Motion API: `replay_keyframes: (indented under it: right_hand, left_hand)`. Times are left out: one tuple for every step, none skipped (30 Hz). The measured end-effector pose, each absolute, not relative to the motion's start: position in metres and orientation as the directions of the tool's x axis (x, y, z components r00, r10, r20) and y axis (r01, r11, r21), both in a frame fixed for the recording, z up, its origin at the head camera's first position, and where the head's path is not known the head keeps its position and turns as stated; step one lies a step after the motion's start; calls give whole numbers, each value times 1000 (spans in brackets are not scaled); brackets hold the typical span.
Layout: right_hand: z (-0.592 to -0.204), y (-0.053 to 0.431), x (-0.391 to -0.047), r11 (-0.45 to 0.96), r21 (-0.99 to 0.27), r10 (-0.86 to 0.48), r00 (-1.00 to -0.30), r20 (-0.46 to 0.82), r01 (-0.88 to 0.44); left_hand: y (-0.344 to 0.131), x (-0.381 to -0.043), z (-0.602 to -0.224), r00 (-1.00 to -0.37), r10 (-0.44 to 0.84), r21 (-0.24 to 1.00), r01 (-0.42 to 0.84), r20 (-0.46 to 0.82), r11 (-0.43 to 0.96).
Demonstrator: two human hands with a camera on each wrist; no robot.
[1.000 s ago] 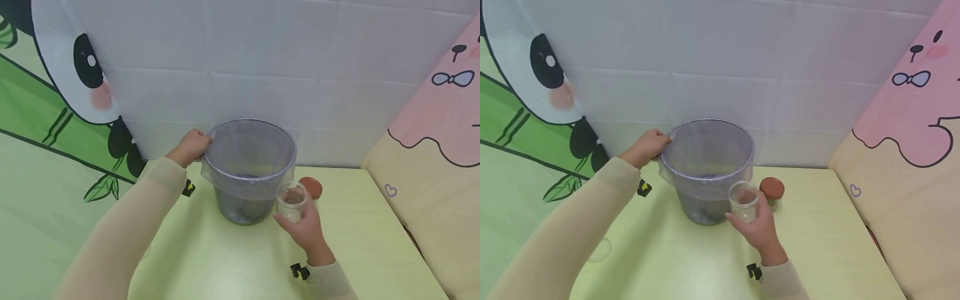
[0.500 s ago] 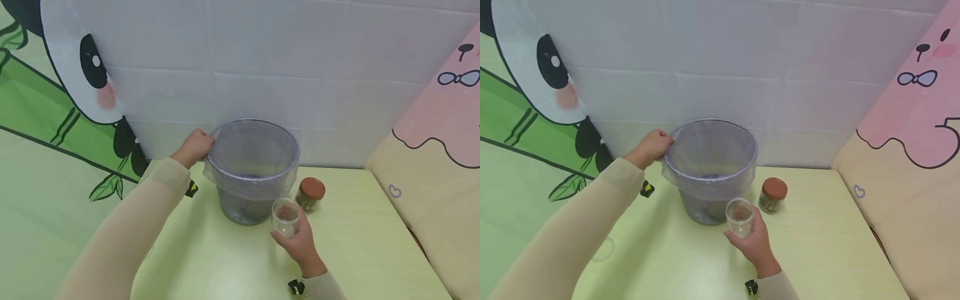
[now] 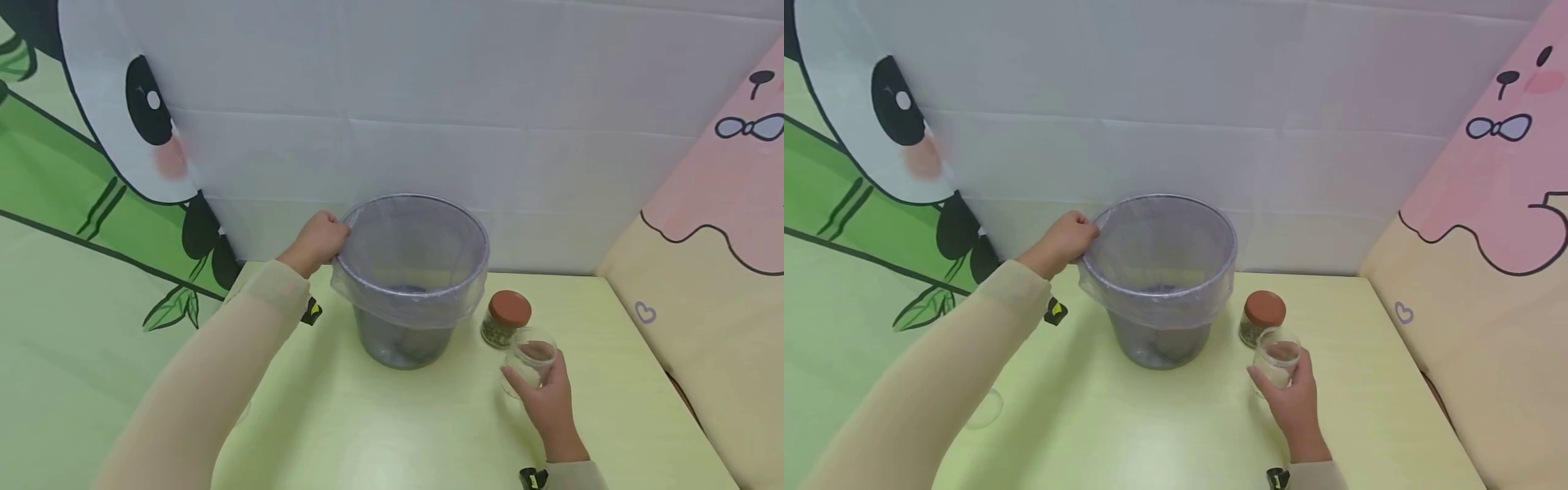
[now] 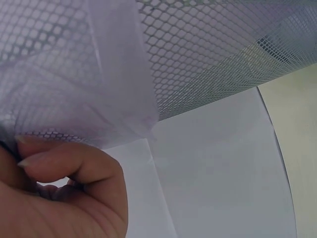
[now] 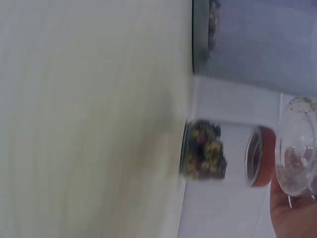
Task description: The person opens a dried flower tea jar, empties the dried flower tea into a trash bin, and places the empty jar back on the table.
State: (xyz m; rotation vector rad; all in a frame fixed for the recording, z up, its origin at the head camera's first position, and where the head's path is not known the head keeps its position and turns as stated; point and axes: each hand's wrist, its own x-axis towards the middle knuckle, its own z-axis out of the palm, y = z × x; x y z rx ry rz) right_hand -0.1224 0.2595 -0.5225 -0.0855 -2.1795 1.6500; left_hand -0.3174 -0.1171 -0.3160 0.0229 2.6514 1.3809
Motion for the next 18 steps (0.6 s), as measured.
replay_keyframes:
  right_hand:
    - [-522,265,-123,311,-935,297,-918,264,-168]
    - [-521,270,-123,326,-935,308,-919,247,-142]
    - [-520,276,-124,338,-934,319,-920,230,-116]
    - [-518,281,-125,347,-933,326,-921,214,-95]
    - [-517,286,-127,355,-932,332,-922,201,-75]
    - [-515,291,-129,356,-932,335,-923,188,-61]
    - [-514,297,-132,359,-932,333,-926,178,-50]
    - [-512,301,-135,362,-931,330,-929,169,-41]
    - [-511,305,-138,361,-932,325,-932,163,-37]
    - [-509,310,-141,366,-930,320,-934,159,-33]
    - [-508,313,-145,372,-928,315,-936,156,-29]
    - [-507,317,-148,374,-927,311,-938,152,-27]
    - [-506,320,-152,378,-925,310,-939,149,-22]
    - [-505,323,-155,380,-925,313,-939,143,-15]
    - [-505,325,-158,377,-926,314,-940,136,-8]
    - [-504,328,-162,367,-930,317,-940,126,-1]
    - [-505,330,-165,358,-934,320,-940,115,7]
    - [-505,332,-169,345,-938,328,-939,103,18]
  left_hand:
    - [-118,-317,-317,-988,85,815,-57,-129,577]
    - [-118,-317,-317,-988,85,813,-58,-130,579]
    - [-118,-317,-317,-987,85,812,-59,-133,581]
    - [-118,-317,-316,-987,85,810,-59,-134,584]
    - [-118,-318,-316,-987,85,807,-59,-134,587]
    - [-118,-318,-316,-987,85,807,-58,-133,588]
    - [-118,-318,-315,-988,84,807,-58,-133,588]
    - [-118,-318,-314,-988,83,806,-59,-132,589]
    - [-117,-318,-314,-988,81,807,-61,-134,588]
    - [-117,-318,-313,-988,80,807,-62,-134,588]
    - [-117,-318,-313,-988,80,808,-63,-135,586]
    - [-116,-318,-313,-987,80,808,-64,-136,586]
    - [-116,-318,-313,-987,82,809,-63,-137,585]
    - [-116,-318,-313,-987,83,808,-63,-137,586]
    - [-116,-318,-313,-987,83,807,-63,-137,587]
    - [-116,-318,-313,-987,82,806,-62,-136,588]
    - [-116,-318,-313,-987,81,805,-63,-136,590]
    - [-116,-318,-314,-987,80,804,-64,-137,591]
